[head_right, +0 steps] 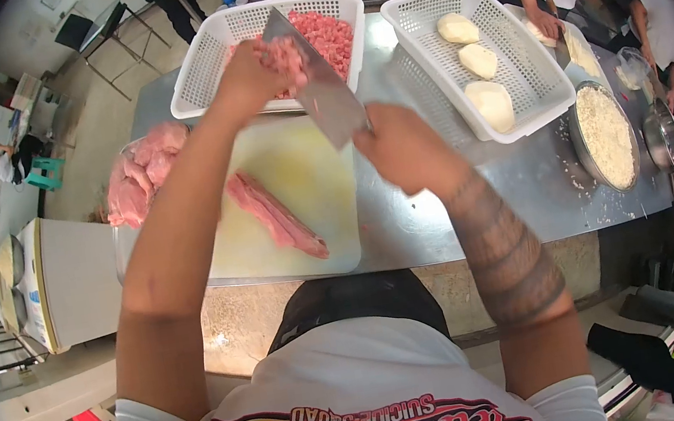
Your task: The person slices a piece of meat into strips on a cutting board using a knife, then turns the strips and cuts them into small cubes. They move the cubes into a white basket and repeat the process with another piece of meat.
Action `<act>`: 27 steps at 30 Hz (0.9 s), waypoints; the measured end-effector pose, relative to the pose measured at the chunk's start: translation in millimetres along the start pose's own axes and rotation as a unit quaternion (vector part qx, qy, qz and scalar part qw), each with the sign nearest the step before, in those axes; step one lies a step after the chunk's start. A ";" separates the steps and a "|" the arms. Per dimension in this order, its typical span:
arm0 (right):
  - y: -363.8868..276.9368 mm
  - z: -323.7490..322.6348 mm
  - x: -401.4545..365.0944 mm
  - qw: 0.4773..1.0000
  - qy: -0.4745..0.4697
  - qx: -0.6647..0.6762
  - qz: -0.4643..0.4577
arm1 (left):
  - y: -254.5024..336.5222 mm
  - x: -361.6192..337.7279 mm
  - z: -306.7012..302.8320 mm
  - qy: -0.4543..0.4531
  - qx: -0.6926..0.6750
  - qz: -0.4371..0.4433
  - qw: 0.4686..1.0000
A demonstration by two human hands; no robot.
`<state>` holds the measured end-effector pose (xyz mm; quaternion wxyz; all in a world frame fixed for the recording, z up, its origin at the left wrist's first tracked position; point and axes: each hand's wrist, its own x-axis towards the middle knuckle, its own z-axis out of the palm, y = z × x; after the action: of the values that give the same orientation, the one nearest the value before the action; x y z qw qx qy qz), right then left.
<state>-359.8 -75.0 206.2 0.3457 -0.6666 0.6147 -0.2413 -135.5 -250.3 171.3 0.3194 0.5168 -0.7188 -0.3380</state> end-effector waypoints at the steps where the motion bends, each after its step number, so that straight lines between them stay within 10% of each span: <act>1: 3.6 -4.6 27.3 0.998 0.009 -0.057 -0.020 | 0.1 18.3 -6.4 -0.022 0.079 -0.012 0.997; 6: 0.8 -2.6 82.0 0.990 0.014 0.072 0.120 | -5.1 32.0 2.3 0.068 0.163 0.091 0.980; 14: 36.0 28.6 81.3 0.918 0.014 0.365 0.152 | -3.8 -66.4 70.6 -0.155 -0.046 0.259 0.952; 19: 36.0 41.5 55.3 0.936 0.030 0.322 0.137 | -26.8 3.4 52.1 -0.142 0.177 0.337 0.914; 27: 31.8 59.3 -35.8 0.914 0.069 0.346 0.201 | -45.9 82.2 -4.9 -0.098 0.092 0.116 0.984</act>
<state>-340.9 -30.0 147.5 0.5522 -0.3496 0.6364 -0.4097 -128.9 -340.8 145.7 0.2359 0.4217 -0.8295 -0.2801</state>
